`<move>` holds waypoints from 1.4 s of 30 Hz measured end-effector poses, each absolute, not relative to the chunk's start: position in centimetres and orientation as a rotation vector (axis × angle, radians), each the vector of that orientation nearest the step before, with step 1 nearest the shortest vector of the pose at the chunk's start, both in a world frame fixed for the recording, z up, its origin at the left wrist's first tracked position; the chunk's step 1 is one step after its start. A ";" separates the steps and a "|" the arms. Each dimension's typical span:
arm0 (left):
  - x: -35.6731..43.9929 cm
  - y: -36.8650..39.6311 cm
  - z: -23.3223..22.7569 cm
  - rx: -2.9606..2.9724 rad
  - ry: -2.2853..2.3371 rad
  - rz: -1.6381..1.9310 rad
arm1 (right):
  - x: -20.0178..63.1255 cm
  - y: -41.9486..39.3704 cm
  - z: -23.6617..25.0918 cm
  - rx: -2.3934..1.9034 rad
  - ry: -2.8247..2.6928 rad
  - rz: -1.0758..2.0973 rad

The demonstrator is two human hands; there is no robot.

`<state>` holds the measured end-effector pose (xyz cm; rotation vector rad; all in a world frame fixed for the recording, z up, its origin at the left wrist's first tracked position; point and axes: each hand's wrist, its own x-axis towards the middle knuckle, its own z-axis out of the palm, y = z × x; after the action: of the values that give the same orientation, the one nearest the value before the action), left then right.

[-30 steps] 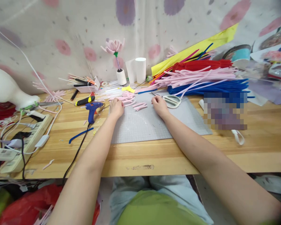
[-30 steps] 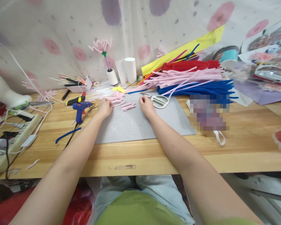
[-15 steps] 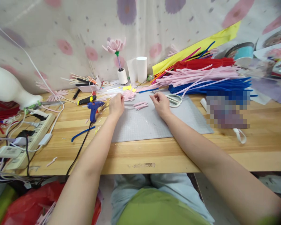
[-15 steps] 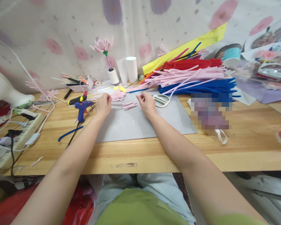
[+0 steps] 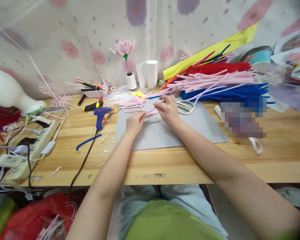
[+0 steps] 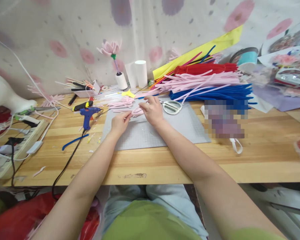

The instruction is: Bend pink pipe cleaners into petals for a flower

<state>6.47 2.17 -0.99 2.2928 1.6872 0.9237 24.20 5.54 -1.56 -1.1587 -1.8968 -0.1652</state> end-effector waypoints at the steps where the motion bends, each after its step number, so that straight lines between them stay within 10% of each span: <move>1: 6.2 2.2 -1.1 2.245 1.693 0.947 | 24.3 5.6 -1.4 -1.170 -1.863 -0.147; 15: 8.1 2.0 -1.8 1.114 1.225 1.067 | 23.2 5.5 -0.1 -0.915 -1.280 1.501; 42: 7.8 1.5 -1.7 0.948 1.083 0.904 | 22.7 5.4 -1.0 -0.819 -1.257 1.501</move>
<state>7.82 1.50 -1.69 0.9476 1.0834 0.9035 22.68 5.36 -1.04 -0.8188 -1.2575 1.5012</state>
